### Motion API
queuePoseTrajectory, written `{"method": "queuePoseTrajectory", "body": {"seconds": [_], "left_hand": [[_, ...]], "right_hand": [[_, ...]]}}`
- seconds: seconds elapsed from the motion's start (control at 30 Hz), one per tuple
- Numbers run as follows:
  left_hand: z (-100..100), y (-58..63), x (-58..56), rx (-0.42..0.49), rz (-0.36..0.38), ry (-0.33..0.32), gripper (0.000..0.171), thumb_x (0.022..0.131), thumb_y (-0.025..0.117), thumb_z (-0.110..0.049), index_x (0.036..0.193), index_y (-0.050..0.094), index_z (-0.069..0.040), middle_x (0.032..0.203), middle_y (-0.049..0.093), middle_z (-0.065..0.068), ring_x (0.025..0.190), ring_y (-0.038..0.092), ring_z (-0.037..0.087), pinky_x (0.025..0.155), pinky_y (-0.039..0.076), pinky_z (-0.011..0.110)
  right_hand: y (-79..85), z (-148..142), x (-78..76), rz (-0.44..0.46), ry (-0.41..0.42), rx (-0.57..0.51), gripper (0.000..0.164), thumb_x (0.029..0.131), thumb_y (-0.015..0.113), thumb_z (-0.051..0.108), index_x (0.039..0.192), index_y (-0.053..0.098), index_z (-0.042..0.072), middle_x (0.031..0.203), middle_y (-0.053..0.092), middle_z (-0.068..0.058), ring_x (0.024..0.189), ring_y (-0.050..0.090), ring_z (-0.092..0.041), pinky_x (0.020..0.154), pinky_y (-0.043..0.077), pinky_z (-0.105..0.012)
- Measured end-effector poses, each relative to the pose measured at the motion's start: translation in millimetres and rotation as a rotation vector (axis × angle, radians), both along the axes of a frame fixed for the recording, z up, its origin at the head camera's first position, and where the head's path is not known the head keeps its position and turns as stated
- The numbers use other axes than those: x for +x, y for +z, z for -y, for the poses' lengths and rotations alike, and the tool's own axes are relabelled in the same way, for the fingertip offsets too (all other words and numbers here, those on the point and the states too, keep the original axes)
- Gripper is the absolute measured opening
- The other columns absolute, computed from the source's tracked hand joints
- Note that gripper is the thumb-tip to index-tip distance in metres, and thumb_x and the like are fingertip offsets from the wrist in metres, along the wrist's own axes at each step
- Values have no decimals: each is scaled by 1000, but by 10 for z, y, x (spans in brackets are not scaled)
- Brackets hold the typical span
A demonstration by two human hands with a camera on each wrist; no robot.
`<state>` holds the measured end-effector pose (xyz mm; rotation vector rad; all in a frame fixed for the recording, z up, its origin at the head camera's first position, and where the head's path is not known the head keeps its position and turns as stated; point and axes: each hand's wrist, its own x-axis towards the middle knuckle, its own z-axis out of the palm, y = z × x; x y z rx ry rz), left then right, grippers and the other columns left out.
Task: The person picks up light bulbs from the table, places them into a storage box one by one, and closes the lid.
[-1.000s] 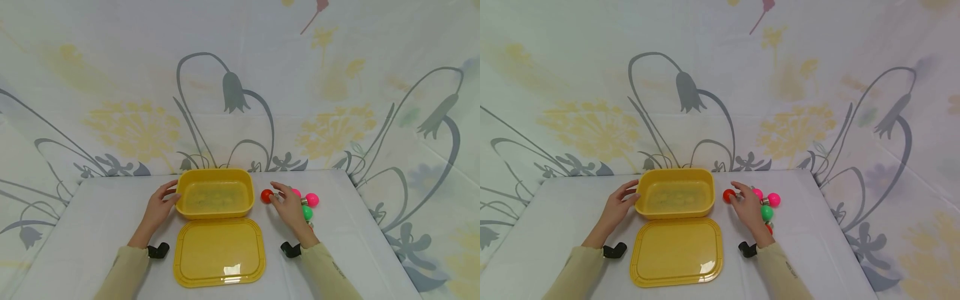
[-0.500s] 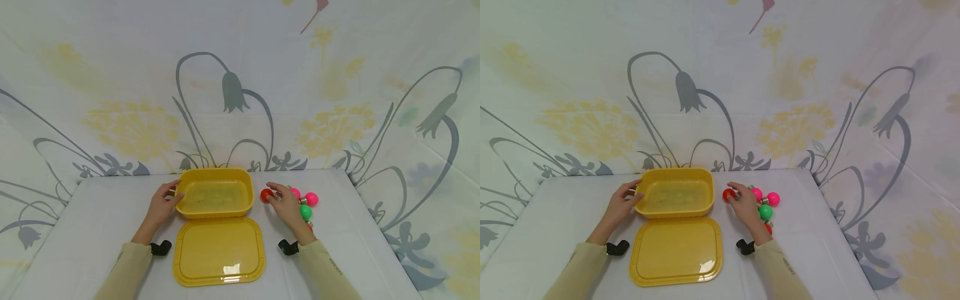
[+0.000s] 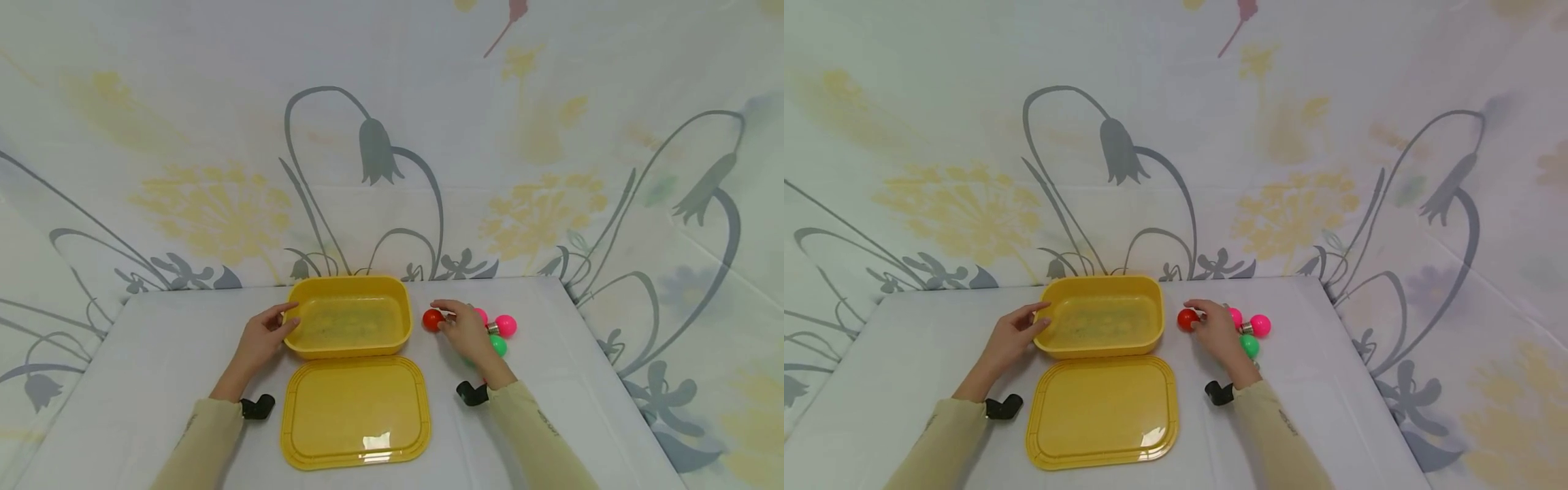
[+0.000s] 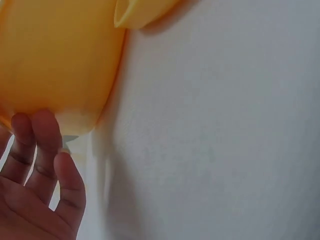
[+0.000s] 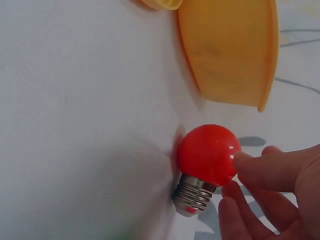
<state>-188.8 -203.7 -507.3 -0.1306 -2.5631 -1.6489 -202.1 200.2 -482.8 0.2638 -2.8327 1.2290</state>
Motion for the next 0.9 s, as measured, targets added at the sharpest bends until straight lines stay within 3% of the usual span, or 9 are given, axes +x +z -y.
{"method": "queuePoseTrajectory", "body": {"seconds": [0.23, 0.5, 0.9], "left_hand": [[8, 39, 7, -89, -6, -25, 39, 94, 72, -26, 126, 67, -6, 76, 49, 5, 60, 46, 16, 52, 39, 24], [6, 72, 13, -191, 32, -99, 47, 93, 72, -27, 134, 61, -7, 68, 49, 4, 54, 50, 19, 51, 44, 27], [-13, 105, 33, -173, 42, -127, 44, 99, 63, -28, 137, 57, -6, 73, 47, 6, 57, 49, 18, 54, 45, 27]], "right_hand": [[10, 1, -51, 73, 10, 23, 39, 88, 68, -4, 125, 68, 7, 128, 64, -14, 114, 60, -34, 95, 49, -46], [0, 11, -74, 78, 25, 81, 36, 88, 70, -2, 122, 71, 8, 124, 66, -12, 110, 60, -31, 93, 50, -45], [-10, 23, -83, 100, 11, 142, 39, 86, 77, 6, 123, 71, 11, 124, 67, -10, 106, 61, -30, 90, 51, -45]]}}
